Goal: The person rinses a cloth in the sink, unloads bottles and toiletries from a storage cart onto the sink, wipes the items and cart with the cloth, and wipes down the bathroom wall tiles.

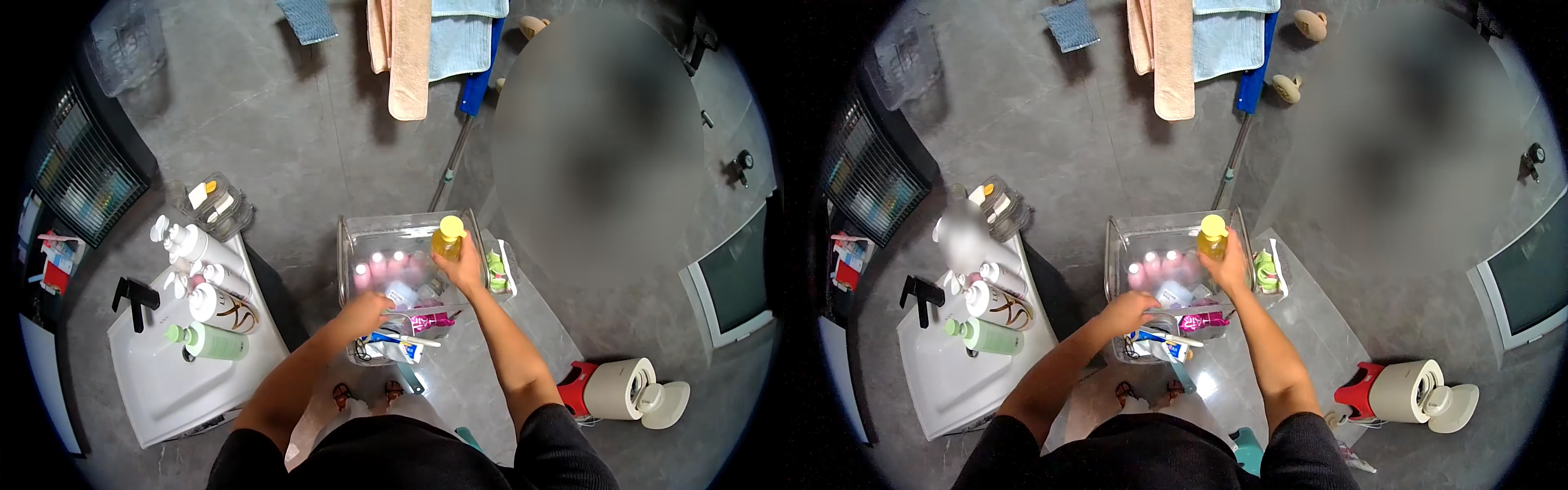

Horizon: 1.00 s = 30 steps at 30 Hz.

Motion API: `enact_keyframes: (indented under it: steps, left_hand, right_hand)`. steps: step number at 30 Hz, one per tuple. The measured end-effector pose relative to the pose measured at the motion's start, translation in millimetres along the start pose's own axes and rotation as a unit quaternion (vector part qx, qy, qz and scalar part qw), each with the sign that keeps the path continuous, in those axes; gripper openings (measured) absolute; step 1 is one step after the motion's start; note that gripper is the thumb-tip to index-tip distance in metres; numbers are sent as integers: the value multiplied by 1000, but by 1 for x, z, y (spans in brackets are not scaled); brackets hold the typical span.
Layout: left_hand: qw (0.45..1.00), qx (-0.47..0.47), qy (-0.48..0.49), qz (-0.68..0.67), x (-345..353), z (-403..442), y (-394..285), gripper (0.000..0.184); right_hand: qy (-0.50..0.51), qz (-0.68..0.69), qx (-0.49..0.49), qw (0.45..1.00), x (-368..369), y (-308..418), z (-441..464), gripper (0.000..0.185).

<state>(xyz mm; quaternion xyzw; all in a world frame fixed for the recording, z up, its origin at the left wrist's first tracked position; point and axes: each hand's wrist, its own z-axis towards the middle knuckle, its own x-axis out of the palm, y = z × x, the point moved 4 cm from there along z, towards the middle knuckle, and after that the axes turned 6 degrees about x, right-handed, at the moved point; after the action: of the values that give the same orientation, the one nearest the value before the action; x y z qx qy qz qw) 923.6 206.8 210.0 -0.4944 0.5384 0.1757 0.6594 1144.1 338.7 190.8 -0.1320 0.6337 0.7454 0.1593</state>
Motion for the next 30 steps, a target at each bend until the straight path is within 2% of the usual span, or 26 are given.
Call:
enact_keyframes:
  steps: [2,5,11,12,14,20,26,30]
  left_hand:
    - [994,-59,46,83,-3,-3,-6,25]
    - [980,-104,81,146,8,-4,3,22]
    - [982,-105,51,148,17,-7,12,21]
    - [982,-107,46,147,17,-8,11,22]
    - [983,-107,34,145,14,-10,8,22]
    - [982,-122,19,142,-2,-13,-10,18]
    - [976,-111,7,187,-15,-25,-26,23]
    - [979,-134,-26,152,-25,-43,-33,22]
  right_hand:
    - [49,22,27,998,-1,1,-5,74]
    - [56,42,-33,997,2,3,-13,71]
    - [86,116,-20,989,6,-12,-19,68]
    - [89,57,-1,994,-8,14,-27,67]
    - [113,54,-3,992,-14,25,-34,68]
    - [136,45,-9,990,-10,13,-41,67]
    - [159,89,4,983,-15,19,-51,62]
    - [153,62,-18,986,-17,26,-59,58]
